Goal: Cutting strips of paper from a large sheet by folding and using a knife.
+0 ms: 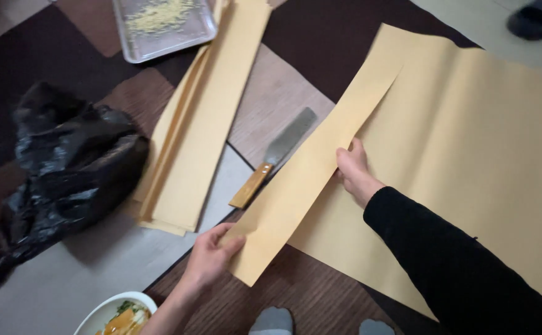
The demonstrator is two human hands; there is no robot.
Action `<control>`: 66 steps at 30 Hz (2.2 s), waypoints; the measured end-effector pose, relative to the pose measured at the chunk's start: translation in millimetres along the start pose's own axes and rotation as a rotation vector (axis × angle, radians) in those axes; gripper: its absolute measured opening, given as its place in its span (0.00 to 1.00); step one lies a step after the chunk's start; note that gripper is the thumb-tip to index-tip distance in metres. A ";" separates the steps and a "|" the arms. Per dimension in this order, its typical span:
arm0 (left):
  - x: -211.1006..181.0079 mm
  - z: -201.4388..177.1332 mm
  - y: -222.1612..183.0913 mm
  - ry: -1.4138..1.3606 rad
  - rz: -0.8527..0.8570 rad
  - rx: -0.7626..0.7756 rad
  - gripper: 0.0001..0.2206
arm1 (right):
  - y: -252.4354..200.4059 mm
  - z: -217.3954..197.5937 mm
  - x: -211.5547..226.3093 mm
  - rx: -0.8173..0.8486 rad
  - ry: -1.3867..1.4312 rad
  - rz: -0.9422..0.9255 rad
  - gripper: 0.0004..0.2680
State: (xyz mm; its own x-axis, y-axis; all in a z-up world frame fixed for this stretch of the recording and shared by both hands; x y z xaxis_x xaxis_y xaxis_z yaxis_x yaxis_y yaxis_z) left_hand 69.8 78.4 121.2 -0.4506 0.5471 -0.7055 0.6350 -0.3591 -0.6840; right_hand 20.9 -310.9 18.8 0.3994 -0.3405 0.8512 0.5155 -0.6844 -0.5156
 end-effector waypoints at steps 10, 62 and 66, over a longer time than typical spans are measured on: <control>25.8 -77.3 -47.1 -0.133 -0.087 -0.358 0.19 | -32.5 150.5 76.5 0.136 -0.102 -0.222 0.25; 1.4 159.2 143.1 0.658 0.325 0.142 0.39 | -138.4 -117.9 -82.5 0.150 -1.373 -0.295 0.31; -20.0 137.7 113.2 0.744 0.392 0.131 0.33 | -125.3 -102.4 -87.3 0.190 -1.422 -0.342 0.32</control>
State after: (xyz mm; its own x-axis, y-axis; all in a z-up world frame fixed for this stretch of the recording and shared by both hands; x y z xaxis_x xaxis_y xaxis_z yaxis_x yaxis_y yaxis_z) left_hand 64.3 -77.3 32.4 0.3456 0.7033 -0.6213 0.5604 -0.6857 -0.4645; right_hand -156.3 -261.4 19.1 0.5747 0.7985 0.1795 0.7802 -0.4684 -0.4146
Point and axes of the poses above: each hand's wrist, its own y-axis towards the middle knuckle, its own z-axis out of the palm, x = y × z, the point moved 5 cm from there along y, towards the middle knuckle
